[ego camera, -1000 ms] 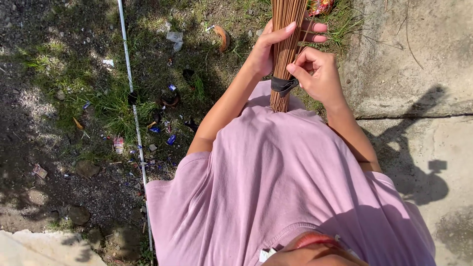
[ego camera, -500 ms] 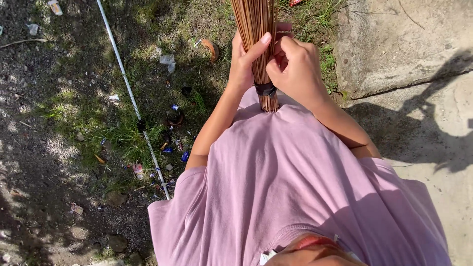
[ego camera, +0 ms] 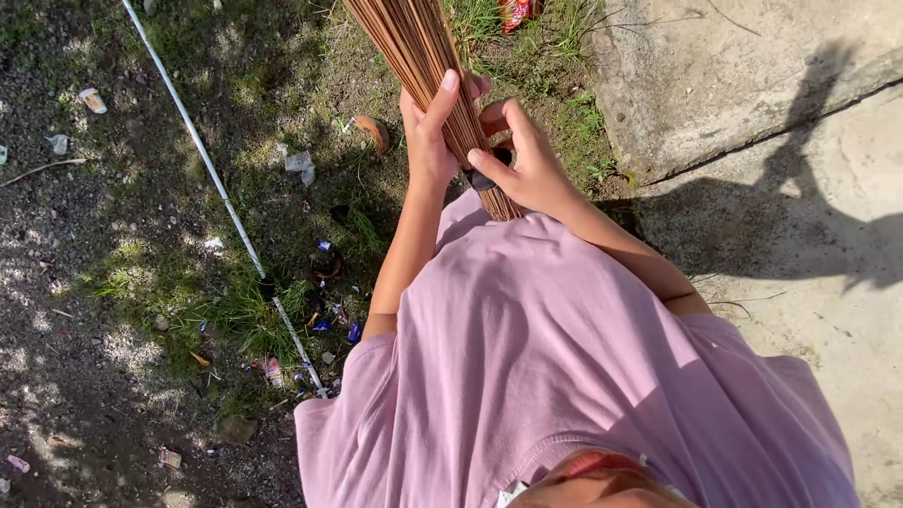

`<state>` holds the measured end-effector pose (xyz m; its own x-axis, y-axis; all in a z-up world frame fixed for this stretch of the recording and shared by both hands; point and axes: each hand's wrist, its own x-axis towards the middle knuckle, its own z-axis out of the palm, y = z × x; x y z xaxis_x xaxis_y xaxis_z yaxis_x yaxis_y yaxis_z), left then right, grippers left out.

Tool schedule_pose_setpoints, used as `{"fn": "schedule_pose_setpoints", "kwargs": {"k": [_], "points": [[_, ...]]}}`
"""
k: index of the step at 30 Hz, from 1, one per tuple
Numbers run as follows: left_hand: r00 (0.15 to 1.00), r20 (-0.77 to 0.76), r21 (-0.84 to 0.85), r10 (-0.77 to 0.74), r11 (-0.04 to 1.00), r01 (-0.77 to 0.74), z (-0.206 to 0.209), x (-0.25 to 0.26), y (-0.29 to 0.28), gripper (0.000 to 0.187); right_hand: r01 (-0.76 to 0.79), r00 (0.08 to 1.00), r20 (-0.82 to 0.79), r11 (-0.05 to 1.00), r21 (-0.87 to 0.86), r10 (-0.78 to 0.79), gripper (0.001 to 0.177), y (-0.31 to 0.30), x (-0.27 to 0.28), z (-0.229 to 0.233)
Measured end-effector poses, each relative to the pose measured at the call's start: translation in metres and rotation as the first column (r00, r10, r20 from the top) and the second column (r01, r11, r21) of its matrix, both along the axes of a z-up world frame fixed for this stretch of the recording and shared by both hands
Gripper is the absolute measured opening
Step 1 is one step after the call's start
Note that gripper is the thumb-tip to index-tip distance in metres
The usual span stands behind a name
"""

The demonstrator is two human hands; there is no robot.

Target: Weeding grass and picking up small debris from a dirt ground by hand, and fixing a broom.

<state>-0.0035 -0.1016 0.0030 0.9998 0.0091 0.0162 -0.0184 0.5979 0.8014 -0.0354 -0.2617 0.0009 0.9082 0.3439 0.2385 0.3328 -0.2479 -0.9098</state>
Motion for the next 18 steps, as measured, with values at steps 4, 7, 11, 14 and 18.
{"fn": "schedule_pose_setpoints", "kwargs": {"k": [4, 7, 11, 14, 18], "points": [[0.991, 0.093, 0.043, 0.099, 0.994, -0.103, -0.009, 0.011, -0.038, 0.029, -0.220, 0.961, -0.141, 0.967, 0.131, 0.238, 0.075, -0.039, 0.032, -0.004], [0.999, 0.045, 0.228, -0.030, 0.974, 0.019, -0.014, 0.012, -0.064, 0.039, -0.336, 0.912, -0.243, 0.942, 0.022, 0.331, 0.075, -0.073, 0.065, -0.018], [0.989, 0.063, 0.425, -0.136, 0.900, 0.097, -0.059, 0.040, -0.069, 0.057, -0.329, 0.858, -0.379, 0.938, 0.110, 0.345, 0.072, -0.092, 0.077, -0.049], [0.958, -0.059, 0.437, -0.280, 0.856, 0.277, -0.084, 0.071, -0.070, 0.080, -0.121, 0.678, -0.486, 0.736, 0.666, 0.552, 0.077, -0.100, 0.071, -0.054], [0.761, -0.418, 0.529, -0.497, 0.548, 0.648, -0.137, 0.109, -0.097, 0.093, 0.406, 0.404, -0.636, 0.494, 0.769, 0.658, 0.043, -0.125, 0.059, -0.109]]}}
